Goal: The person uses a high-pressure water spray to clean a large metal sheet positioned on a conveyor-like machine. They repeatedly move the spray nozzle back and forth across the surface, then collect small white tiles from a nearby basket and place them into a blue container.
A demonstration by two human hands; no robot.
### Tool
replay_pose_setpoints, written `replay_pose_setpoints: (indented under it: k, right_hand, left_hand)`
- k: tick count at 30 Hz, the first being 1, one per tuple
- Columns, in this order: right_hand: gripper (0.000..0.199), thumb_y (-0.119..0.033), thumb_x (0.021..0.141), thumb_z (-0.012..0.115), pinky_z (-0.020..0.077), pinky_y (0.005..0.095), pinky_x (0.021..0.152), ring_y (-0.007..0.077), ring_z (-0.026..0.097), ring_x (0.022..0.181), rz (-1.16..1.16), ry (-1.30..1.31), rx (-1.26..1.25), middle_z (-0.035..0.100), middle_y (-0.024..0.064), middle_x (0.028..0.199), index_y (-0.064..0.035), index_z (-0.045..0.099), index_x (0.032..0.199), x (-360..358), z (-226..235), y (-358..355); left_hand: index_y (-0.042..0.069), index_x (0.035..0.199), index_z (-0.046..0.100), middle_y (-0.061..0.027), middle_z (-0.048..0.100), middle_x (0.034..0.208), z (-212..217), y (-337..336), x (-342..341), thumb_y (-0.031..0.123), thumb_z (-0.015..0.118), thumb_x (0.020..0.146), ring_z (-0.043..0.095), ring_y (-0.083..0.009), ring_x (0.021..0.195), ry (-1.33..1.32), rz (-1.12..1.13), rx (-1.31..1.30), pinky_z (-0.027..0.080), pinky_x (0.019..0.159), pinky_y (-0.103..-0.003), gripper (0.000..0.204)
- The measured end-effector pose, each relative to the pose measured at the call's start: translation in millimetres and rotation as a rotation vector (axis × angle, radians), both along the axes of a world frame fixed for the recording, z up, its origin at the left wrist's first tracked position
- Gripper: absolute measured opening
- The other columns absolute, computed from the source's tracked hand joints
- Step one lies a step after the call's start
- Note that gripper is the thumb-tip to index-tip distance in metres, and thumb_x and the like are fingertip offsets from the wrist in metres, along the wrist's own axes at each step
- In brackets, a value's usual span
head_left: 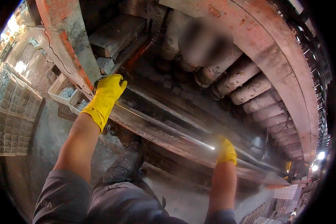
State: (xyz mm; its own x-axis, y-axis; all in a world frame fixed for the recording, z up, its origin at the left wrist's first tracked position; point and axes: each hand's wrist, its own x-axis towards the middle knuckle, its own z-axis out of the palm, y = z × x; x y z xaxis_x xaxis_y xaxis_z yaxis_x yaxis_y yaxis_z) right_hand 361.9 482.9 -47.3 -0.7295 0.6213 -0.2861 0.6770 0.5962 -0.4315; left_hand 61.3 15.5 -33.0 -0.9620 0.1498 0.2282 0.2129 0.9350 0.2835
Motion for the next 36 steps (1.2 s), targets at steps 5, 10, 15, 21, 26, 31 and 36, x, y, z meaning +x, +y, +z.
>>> replay_pose_setpoints:
  k: [5,10,15,21,26,31,36]
  right_hand:
    - [0.046,-0.054,0.098,0.060,0.0528,0.0426,0.070,0.0234,0.069,0.085,0.006,-0.001,-0.005,0.076,0.0096,0.091,-0.0127,0.078,0.106,-9.2,2.6,1.4]
    - [0.046,-0.055,0.098,0.060,0.0528,0.0427,0.070,0.0234,0.069,0.085,0.004,-0.007,-0.005,0.076,0.0095,0.091,-0.0127,0.078,0.106,-21.9,8.3,4.2]
    - [0.047,-0.055,0.098,0.059,0.0529,0.0427,0.070,0.0233,0.069,0.085,0.009,-0.013,-0.014,0.076,0.0094,0.091,-0.0127,0.078,0.106,-35.8,12.6,9.1]
    - [0.047,-0.055,0.099,0.059,0.0529,0.0428,0.069,0.0233,0.069,0.085,0.017,-0.020,-0.021,0.076,0.0093,0.091,-0.0128,0.078,0.107,-47.3,15.3,11.8]
    - [0.047,-0.055,0.099,0.059,0.0529,0.0428,0.069,0.0232,0.069,0.085,0.019,-0.022,-0.021,0.076,0.0092,0.091,-0.0128,0.078,0.107,-50.7,15.5,13.9]
    - [0.047,-0.055,0.099,0.059,0.0530,0.0429,0.069,0.0232,0.069,0.085,0.016,-0.025,-0.023,0.076,0.0091,0.092,-0.0128,0.078,0.107,-51.0,15.7,15.9]
    - [0.047,-0.055,0.099,0.058,0.0530,0.0429,0.069,0.0231,0.069,0.085,0.017,-0.024,-0.028,0.076,0.0090,0.092,-0.0128,0.078,0.107,-51.6,15.1,17.8]
  left_hand:
    - [0.012,0.112,0.075,-0.0134,0.074,0.114,12.9,4.5,-0.3,0.042,0.069,0.091,0.069,-0.0374,0.106,-0.075,0.023,-0.029,0.054,0.091,-0.048,0.036]
    - [0.013,0.111,0.074,-0.0154,0.074,0.114,4.5,6.6,-10.9,0.043,0.067,0.092,0.069,-0.0377,0.106,-0.034,0.022,-0.035,0.054,0.092,-0.048,0.036]
    - [0.011,0.115,0.073,-0.0174,0.072,0.119,3.1,9.3,-16.9,0.043,0.065,0.093,0.067,-0.0390,0.110,-0.039,0.015,-0.046,0.053,0.097,-0.049,0.039]
    - [0.009,0.111,0.073,-0.0185,0.072,0.116,19.0,19.1,-15.9,0.040,0.067,0.093,0.067,-0.0393,0.109,-0.039,0.017,-0.021,0.053,0.096,-0.048,0.036]
    - [0.009,0.110,0.074,-0.0180,0.073,0.113,23.5,22.2,-20.2,0.041,0.069,0.091,0.069,-0.0391,0.106,-0.081,0.022,-0.028,0.054,0.094,-0.048,0.037]
    - [0.011,0.110,0.074,-0.0187,0.074,0.112,9.2,19.7,-29.0,0.044,0.068,0.092,0.069,-0.0399,0.105,-0.052,0.015,-0.001,0.055,0.093,-0.048,0.038]
    - [0.011,0.111,0.074,-0.0189,0.074,0.112,12.5,21.4,-28.7,0.043,0.068,0.092,0.069,-0.0400,0.105,-0.071,0.015,0.005,0.055,0.093,-0.049,0.038]
